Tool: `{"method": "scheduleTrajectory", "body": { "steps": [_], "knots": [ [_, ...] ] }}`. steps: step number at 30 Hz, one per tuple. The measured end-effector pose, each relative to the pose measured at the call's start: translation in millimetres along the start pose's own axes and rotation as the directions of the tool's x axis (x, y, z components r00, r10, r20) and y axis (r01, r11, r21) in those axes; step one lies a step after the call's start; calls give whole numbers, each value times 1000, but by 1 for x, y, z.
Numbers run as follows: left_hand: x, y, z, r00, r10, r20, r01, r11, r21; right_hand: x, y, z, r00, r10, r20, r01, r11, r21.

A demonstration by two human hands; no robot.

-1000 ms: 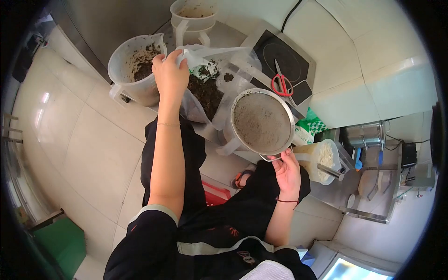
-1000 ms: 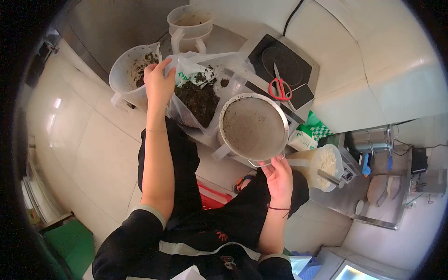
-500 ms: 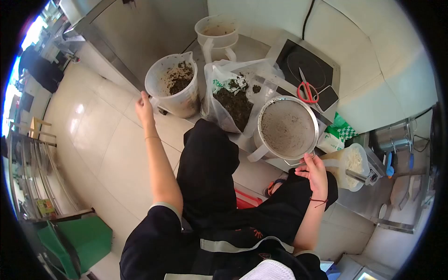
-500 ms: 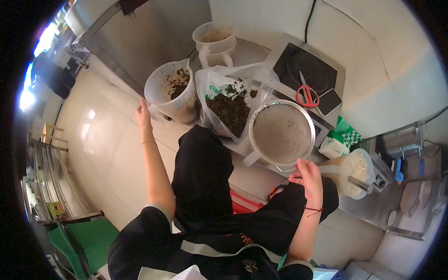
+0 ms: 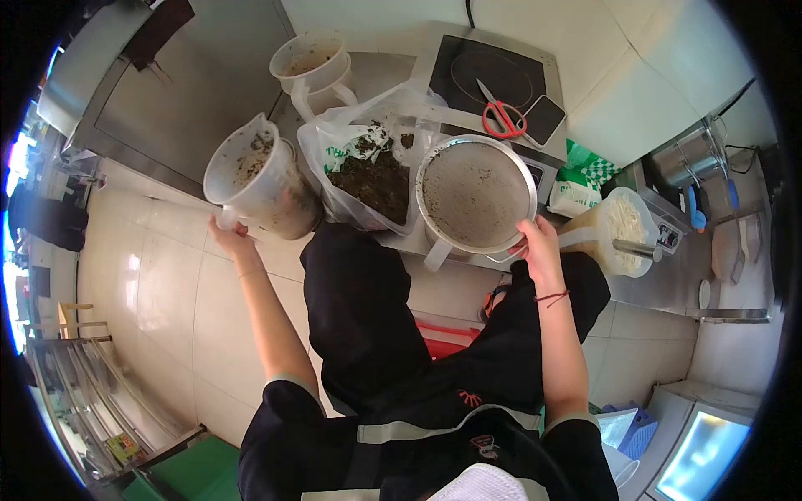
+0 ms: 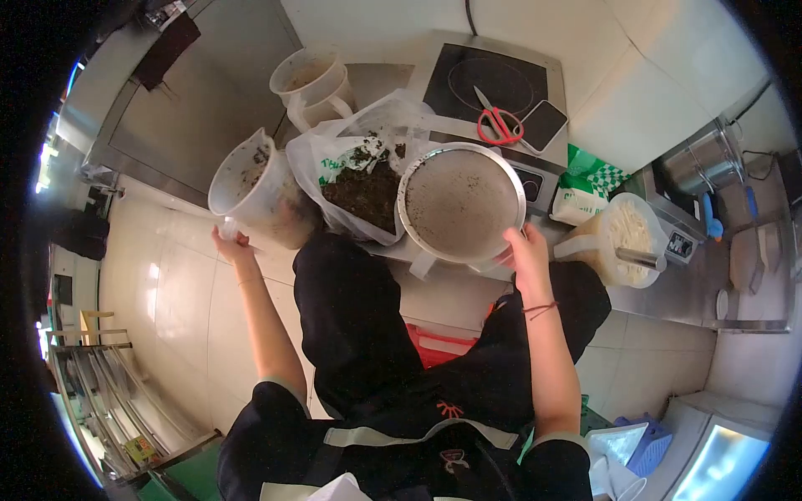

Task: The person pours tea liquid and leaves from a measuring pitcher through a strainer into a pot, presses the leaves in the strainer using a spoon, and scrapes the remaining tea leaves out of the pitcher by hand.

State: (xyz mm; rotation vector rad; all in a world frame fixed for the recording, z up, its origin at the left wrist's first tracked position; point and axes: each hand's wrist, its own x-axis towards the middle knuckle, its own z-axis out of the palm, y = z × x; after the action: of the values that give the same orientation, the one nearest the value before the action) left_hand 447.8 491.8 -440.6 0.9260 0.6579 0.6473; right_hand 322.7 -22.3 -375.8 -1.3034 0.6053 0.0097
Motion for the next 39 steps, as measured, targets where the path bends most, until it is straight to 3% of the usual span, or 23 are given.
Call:
{"method": "scheduleTrajectory", "body": {
  "steps": [4,8,10,11,14,16,18,19,20,23,24,26,28,29,30,32,34,36,38,39],
  "knots": [
    [-21,41,-12,1000,2,7,-2,998,-69,-1,5,-1,996,-64,-60,62,998,-30],
    [-48,89,-16,989,146,26,-145,989,-37,-7,11,-6,995,-62,-74,64,998,20],
    [-67,119,-9,975,213,68,-211,977,-37,-6,16,-16,994,-88,-69,90,996,24],
    [-74,132,-10,952,259,163,-258,966,-28,-6,17,-19,994,-78,-73,81,996,41],
    [-96,167,2,948,261,181,-256,965,-51,-12,16,-32,998,-54,-38,57,996,73],
    [-119,186,20,946,291,143,-298,954,25,-15,14,-38,998,-29,-48,32,997,65],
    [-129,195,25,913,307,270,-350,928,128,-16,11,-40,999,-38,-33,39,999,27],
    [-133,197,30,908,338,248,-379,914,143,-17,10,-38,998,-55,-32,57,996,72],
    [-143,203,39,950,259,175,-292,935,202,-18,9,-37,997,-67,-33,71,991,118],
    [-167,216,66,962,190,196,-235,941,244,-13,7,-46,994,-37,101,36,999,6],
    [-166,221,68,935,127,332,-219,941,259,-20,0,-43,995,5,103,3,998,-70],
    [-187,231,86,906,117,407,-265,906,329,-24,-9,-46,986,0,164,18,994,-112],
    [-196,241,99,852,98,514,-323,871,369,-36,-22,-48,993,50,106,-12,943,-332],
    [-201,243,107,854,101,510,-323,872,368,-42,-30,-49,997,19,79,19,891,-454],
    [-205,245,116,829,82,553,-339,860,381,-43,-34,-55,997,18,81,21,890,-455],
    [-210,259,123,798,65,599,-358,851,385,-54,-42,-60,981,-137,138,189,842,-505],
    [-217,257,136,782,37,622,-404,790,461,-61,-53,-57,967,-221,126,255,839,-480],
    [-217,266,140,748,3,664,-418,779,468,-89,-75,-42,907,-375,191,420,814,-400],
    [-215,271,145,694,84,715,-546,709,446,-119,-100,-16,885,-428,183,465,797,-385],
    [-207,270,150,706,49,707,-489,756,436,-131,-113,-6,865,-457,209,502,769,-396]
  ]
}}
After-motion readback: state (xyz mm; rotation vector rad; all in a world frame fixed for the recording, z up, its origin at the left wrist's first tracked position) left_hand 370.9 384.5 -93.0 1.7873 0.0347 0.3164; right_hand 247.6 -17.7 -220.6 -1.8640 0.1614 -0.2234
